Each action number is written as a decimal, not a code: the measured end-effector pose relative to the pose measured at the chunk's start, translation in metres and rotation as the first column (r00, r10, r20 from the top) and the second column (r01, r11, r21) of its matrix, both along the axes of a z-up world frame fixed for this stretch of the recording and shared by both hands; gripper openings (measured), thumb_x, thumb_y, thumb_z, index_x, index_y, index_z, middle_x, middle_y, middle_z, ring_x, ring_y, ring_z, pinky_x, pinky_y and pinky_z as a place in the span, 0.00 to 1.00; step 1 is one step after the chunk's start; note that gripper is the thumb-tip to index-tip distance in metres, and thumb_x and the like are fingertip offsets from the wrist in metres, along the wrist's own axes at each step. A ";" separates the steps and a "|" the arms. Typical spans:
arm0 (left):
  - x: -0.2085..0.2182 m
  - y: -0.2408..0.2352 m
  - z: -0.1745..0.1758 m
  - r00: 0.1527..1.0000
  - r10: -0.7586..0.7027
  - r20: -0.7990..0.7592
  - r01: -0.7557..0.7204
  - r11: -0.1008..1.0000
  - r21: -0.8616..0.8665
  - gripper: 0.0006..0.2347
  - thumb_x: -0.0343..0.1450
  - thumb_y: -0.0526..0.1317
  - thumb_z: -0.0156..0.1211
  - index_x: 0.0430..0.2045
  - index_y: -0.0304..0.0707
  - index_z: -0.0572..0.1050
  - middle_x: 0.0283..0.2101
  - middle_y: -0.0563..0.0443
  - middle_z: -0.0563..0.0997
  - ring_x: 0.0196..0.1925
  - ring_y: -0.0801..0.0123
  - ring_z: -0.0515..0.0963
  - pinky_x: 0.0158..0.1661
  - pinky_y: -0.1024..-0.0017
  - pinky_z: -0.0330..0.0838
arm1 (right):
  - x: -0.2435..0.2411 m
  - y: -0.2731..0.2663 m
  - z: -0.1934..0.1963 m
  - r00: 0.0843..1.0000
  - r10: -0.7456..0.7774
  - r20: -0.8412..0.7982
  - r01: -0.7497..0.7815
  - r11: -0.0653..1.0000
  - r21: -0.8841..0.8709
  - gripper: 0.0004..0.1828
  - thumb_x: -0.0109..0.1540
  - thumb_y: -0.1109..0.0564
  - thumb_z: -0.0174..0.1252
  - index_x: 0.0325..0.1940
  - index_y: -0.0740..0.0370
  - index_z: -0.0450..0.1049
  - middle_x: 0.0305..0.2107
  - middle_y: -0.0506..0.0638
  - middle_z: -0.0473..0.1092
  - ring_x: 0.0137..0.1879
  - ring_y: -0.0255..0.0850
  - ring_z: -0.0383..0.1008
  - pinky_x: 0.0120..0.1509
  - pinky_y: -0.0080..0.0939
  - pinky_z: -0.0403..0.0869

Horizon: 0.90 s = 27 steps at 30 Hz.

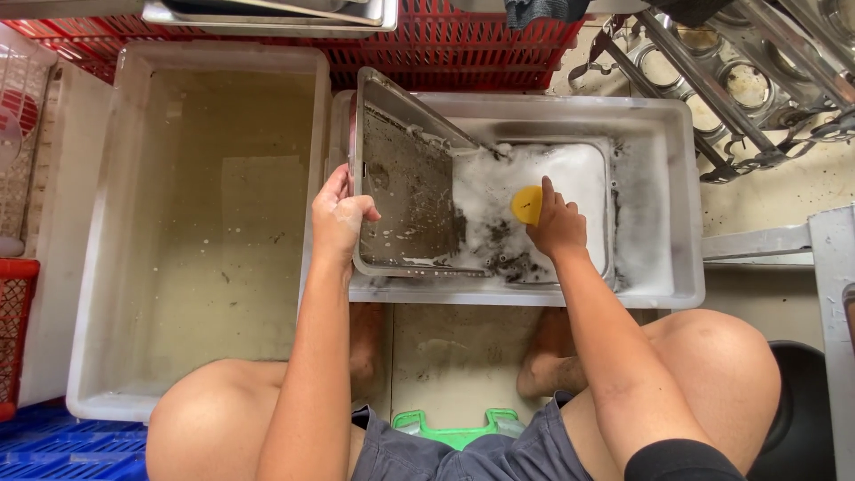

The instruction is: The person uses a sponge to scrub a metal tray in a bin of soapy water, turning the tray over several times to clean all sides.

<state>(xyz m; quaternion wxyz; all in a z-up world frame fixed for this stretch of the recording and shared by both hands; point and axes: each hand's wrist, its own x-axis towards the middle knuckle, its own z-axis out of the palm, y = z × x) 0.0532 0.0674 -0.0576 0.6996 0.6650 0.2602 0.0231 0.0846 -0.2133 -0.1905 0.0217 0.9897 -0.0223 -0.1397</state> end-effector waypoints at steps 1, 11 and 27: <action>0.000 0.000 0.002 1.000 -0.002 -0.001 0.002 1.000 -0.002 0.31 0.42 0.28 0.46 0.44 0.35 0.67 0.40 0.51 0.74 0.46 0.74 0.66 0.46 0.79 0.58 | -0.001 0.001 0.003 1.000 -0.002 -0.001 0.002 1.000 -0.002 0.40 0.51 0.49 0.54 0.62 0.59 0.44 0.45 0.55 0.63 0.47 0.49 0.67 0.45 0.49 0.70; 0.002 -0.002 -0.004 0.999 -0.022 -0.029 0.023 0.998 0.053 0.25 0.51 0.37 0.53 0.44 0.33 0.63 0.37 0.47 0.72 0.44 0.72 0.67 0.47 0.72 0.59 | -0.010 0.006 0.017 0.992 -0.045 -0.118 0.060 0.991 0.123 0.41 0.51 0.54 0.55 0.63 0.57 0.43 0.46 0.58 0.64 0.48 0.53 0.67 0.49 0.53 0.67; 0.000 -0.010 0.004 0.993 -0.038 -0.111 0.048 0.995 0.091 0.27 0.54 0.43 0.54 0.47 0.31 0.60 0.46 0.39 0.69 0.54 0.59 0.64 0.53 0.63 0.54 | -0.017 0.029 0.061 0.948 -0.318 -0.018 0.287 0.827 0.484 0.45 0.51 0.51 0.59 0.62 0.62 0.41 0.44 0.65 0.60 0.49 0.58 0.65 0.50 0.56 0.66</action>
